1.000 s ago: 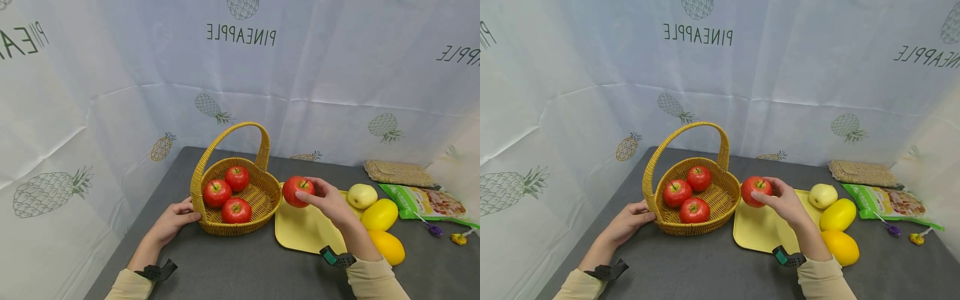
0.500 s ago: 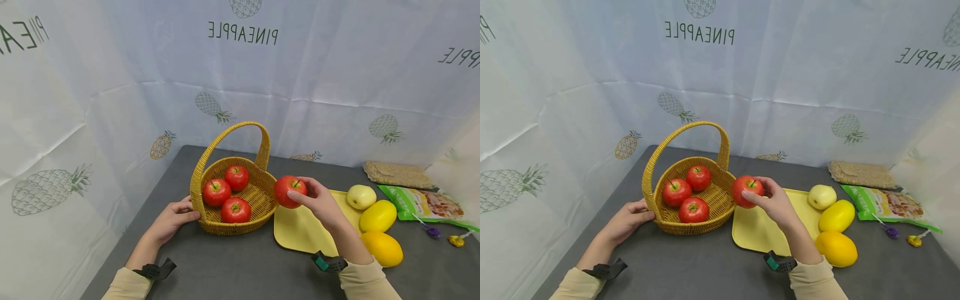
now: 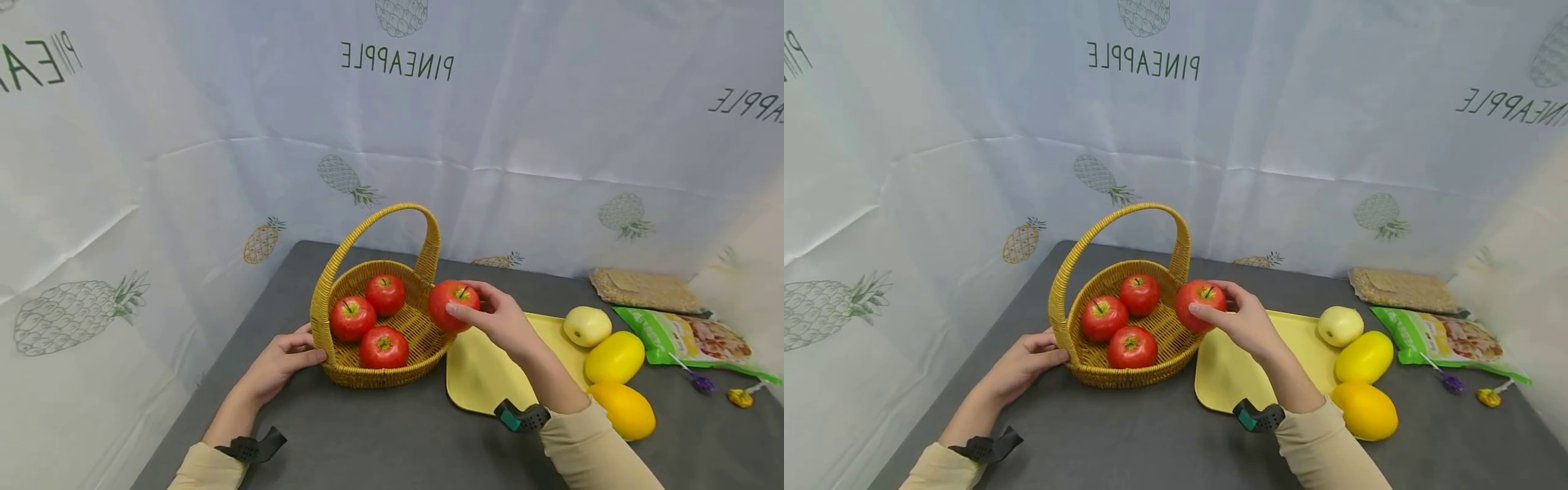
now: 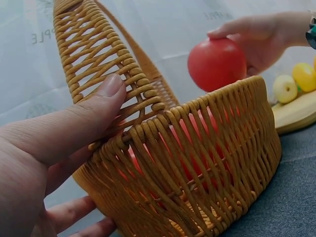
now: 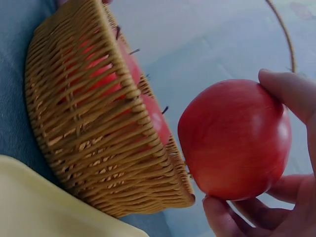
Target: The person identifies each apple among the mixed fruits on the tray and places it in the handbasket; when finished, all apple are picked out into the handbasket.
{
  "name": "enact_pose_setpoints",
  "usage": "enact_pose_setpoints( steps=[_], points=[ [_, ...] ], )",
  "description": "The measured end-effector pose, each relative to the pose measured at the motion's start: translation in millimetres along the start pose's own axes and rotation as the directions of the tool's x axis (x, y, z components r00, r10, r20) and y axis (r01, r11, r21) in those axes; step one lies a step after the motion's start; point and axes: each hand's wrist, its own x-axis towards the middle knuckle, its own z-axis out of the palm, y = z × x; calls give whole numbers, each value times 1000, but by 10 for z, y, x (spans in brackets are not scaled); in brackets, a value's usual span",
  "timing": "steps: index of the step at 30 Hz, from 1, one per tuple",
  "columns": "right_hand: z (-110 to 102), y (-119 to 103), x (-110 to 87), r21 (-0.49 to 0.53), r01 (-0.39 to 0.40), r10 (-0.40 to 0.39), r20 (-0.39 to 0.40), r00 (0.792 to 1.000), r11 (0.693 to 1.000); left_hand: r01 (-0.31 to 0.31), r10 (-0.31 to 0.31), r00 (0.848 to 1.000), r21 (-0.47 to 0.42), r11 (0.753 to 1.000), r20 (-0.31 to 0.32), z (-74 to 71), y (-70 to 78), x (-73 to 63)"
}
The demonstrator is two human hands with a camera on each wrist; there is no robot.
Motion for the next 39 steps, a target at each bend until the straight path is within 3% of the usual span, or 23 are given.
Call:
enact_pose_setpoints(
  steps=[16,26,34,39],
  points=[
    [-24,-150,131,-194,-90,99,36,994,977,28,-27,1000,10,1000,-4,14,34,72],
    [79,-205,202,-116,-106,123,145,982,988,26,-26,1000,13,1000,-4,31,-8,47],
    [188,-275,241,-191,-80,113,172,979,978,17,-17,1000,0,1000,-2,18,-10,32],
    [269,-314,284,-197,-109,146,183,972,974,26,-26,1000,-2,1000,-11,21,-2,14]
  ],
)
